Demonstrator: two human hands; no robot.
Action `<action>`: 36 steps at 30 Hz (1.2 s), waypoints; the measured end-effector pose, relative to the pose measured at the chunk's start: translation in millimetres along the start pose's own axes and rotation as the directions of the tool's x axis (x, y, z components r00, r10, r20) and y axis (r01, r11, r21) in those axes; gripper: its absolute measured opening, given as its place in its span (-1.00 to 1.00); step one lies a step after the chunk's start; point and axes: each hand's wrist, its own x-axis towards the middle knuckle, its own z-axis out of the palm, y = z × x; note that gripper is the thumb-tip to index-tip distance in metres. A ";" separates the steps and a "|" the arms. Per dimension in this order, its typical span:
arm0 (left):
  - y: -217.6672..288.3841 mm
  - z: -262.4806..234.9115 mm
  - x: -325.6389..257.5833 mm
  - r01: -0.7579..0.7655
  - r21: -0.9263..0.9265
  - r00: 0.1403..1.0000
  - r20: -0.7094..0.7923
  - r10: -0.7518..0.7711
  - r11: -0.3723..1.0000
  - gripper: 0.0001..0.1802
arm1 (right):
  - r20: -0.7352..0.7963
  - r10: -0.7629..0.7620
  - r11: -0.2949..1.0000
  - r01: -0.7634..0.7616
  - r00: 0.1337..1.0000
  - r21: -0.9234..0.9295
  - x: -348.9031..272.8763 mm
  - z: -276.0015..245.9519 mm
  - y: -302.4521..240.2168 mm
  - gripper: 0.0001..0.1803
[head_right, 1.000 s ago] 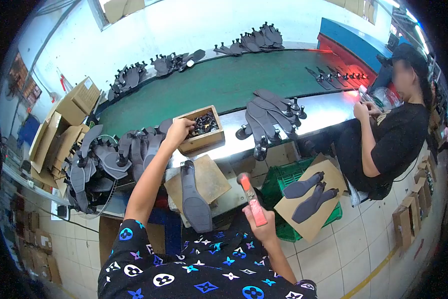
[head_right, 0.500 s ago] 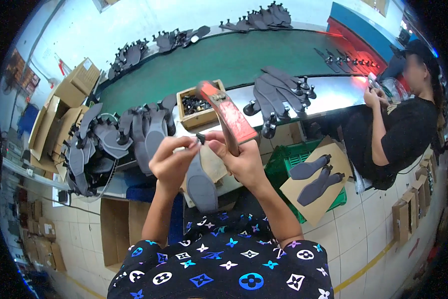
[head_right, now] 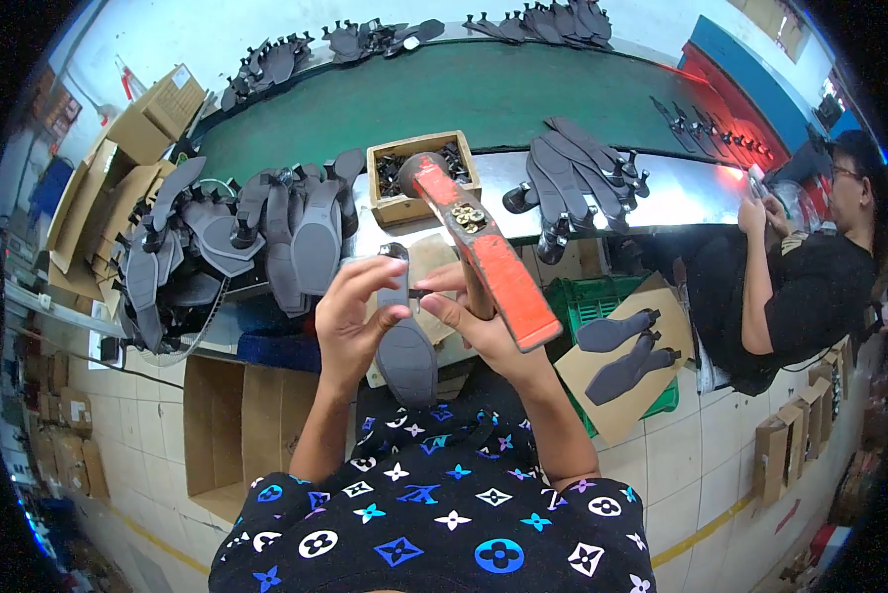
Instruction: Assembling shoe soles and heel tips using a hammer.
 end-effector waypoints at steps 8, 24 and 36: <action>-17.2 -15.4 -7.2 -0.108 0.136 0.989 0.117 0.092 0.985 -0.69 | 0.073 0.233 0.973 -0.232 0.970 -0.021 6.5 3.3 14.1 -0.76; -110.0 -27.3 -22.0 0.340 0.209 0.935 0.030 -0.353 0.917 -0.71 | 0.245 0.016 0.873 0.105 0.969 -0.476 70.3 11.9 80.8 -0.74; -95.9 -28.5 -15.4 0.379 0.176 0.919 0.041 -0.391 0.909 -0.73 | 0.336 -0.216 0.720 0.382 0.917 -0.580 69.9 12.4 86.4 -0.78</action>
